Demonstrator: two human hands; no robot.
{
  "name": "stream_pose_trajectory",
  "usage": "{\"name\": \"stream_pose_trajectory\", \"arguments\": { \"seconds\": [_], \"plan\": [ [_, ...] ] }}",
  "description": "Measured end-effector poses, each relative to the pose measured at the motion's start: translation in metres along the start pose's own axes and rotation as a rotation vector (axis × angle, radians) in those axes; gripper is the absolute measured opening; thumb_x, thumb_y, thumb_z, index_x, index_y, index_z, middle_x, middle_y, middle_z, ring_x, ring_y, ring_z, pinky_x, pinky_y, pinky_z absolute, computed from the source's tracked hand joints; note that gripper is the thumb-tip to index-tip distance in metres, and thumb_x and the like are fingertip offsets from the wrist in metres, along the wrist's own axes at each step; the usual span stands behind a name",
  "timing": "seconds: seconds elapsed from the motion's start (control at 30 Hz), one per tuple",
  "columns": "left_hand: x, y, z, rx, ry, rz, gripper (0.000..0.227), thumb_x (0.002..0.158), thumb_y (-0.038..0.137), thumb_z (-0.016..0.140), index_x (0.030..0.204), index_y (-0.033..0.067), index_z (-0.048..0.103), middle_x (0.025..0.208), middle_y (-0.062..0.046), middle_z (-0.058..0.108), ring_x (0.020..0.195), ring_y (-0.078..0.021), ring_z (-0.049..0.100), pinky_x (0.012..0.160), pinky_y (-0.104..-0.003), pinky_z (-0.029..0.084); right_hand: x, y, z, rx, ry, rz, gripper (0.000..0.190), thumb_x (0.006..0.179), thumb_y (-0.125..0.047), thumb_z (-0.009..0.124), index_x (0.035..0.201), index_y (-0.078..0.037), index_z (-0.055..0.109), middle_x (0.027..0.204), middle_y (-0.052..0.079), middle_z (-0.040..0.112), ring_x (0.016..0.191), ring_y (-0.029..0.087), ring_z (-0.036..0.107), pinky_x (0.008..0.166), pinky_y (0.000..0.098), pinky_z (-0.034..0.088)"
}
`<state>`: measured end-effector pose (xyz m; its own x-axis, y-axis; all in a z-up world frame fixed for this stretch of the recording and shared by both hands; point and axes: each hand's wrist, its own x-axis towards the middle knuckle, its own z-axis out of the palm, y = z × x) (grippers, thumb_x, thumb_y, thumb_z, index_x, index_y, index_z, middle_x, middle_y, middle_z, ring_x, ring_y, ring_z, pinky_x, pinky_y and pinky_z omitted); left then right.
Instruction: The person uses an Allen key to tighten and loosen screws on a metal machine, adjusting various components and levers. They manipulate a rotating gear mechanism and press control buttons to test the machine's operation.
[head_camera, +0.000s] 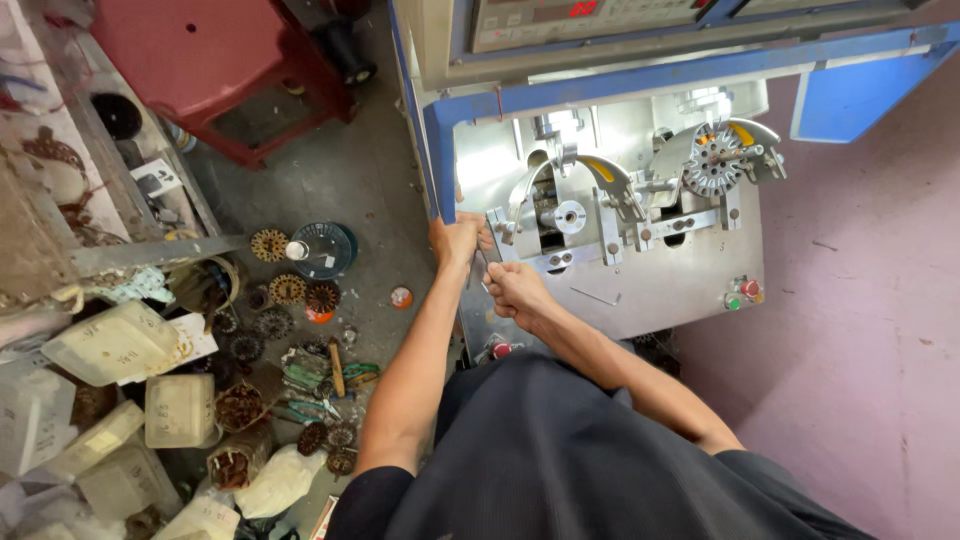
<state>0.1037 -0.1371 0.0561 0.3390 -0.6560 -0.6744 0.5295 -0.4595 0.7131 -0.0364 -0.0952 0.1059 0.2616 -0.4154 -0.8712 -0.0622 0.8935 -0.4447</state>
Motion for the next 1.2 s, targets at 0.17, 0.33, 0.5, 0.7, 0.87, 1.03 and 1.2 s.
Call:
{"name": "stream_pose_trajectory", "arguments": {
  "seconds": [0.17, 0.33, 0.5, 0.7, 0.87, 1.03, 1.2],
  "plan": [
    [0.013, -0.021, 0.008, 0.354, 0.102, 0.327, 0.011, 0.081, 0.006, 0.066, 0.078, -0.0040, 0.070, 0.065, -0.013, 0.068, 0.057, -0.0217, 0.064, 0.052, -0.037, 0.051, -0.015, -0.036, 0.014, -0.016, -0.011, -0.028, 0.015, 0.099, -0.009, 0.057, 0.097, 0.003, 0.066, 0.065, 0.000, 0.052, 0.043, 0.009, 0.037, 0.038, 0.0284, 0.034],
    [0.032, -0.029, 0.016, -0.226, -0.169, -0.144, 0.033, 0.097, 0.026, 0.057, 0.115, -0.0011, 0.058, 0.098, -0.014, 0.070, 0.081, -0.0241, 0.071, 0.069, -0.040, 0.059, -0.033, -0.066, 0.030, -0.073, -0.047, -0.206, 0.011, 0.097, -0.004, 0.057, 0.107, -0.001, 0.059, 0.069, 0.008, 0.063, 0.049, 0.014, 0.059, 0.045, 0.0363, 0.057],
    [0.041, -0.015, 0.014, -0.251, -0.372, -0.252, 0.048, 0.106, 0.042, 0.047, 0.127, 0.0019, 0.064, 0.122, -0.009, 0.072, 0.115, -0.0179, 0.066, 0.092, -0.034, 0.056, -0.048, -0.085, 0.055, -0.237, -0.007, -0.360, 0.013, 0.096, -0.002, 0.056, 0.108, -0.004, 0.053, 0.065, 0.013, 0.062, 0.047, 0.019, 0.064, 0.039, 0.0391, 0.053],
    [0.051, -0.043, 0.007, -0.459, -0.515, -0.008, 0.019, 0.102, 0.019, 0.060, 0.113, 0.0034, 0.060, 0.110, -0.013, 0.066, 0.108, -0.0317, 0.071, 0.093, -0.045, 0.058, -0.036, -0.097, 0.065, -0.686, 0.189, -1.076, 0.012, 0.102, -0.008, 0.059, 0.112, -0.003, 0.055, 0.077, 0.017, 0.068, 0.059, 0.026, 0.071, 0.054, 0.0392, 0.055],
    [0.064, -0.071, 0.012, -0.877, -0.799, -0.031, 0.023, 0.107, 0.019, 0.055, 0.108, -0.0027, 0.062, 0.103, -0.018, 0.068, 0.095, -0.0323, 0.068, 0.086, -0.044, 0.057, -0.035, -0.097, 0.059, -1.055, 0.350, -1.309, 0.021, 0.095, -0.016, 0.073, 0.109, -0.009, 0.060, 0.091, 0.016, 0.071, 0.079, 0.036, 0.070, 0.071, 0.0467, 0.054],
    [0.042, -0.051, 0.013, -0.458, -0.251, -0.043, 0.035, 0.084, 0.001, 0.056, 0.116, -0.0112, 0.065, 0.108, -0.022, 0.070, 0.098, -0.0306, 0.069, 0.088, -0.038, 0.057, -0.051, -0.092, 0.025, -0.798, 0.600, -1.150, 0.040, 0.091, -0.020, 0.078, 0.121, -0.003, 0.058, 0.102, 0.021, 0.065, 0.088, 0.033, 0.068, 0.077, 0.0452, 0.054],
    [0.021, -0.034, 0.020, -0.424, -0.182, 0.004, 0.045, 0.065, -0.006, 0.045, 0.107, -0.0114, 0.062, 0.107, -0.028, 0.071, 0.090, -0.0329, 0.069, 0.080, -0.038, 0.058, -0.028, -0.073, 0.014, -0.785, 0.442, -1.283, 0.077, 0.081, -0.009, 0.078, 0.144, 0.013, 0.039, 0.128, 0.036, 0.057, 0.117, 0.047, 0.060, 0.098, 0.0473, 0.050]
  ]
}}
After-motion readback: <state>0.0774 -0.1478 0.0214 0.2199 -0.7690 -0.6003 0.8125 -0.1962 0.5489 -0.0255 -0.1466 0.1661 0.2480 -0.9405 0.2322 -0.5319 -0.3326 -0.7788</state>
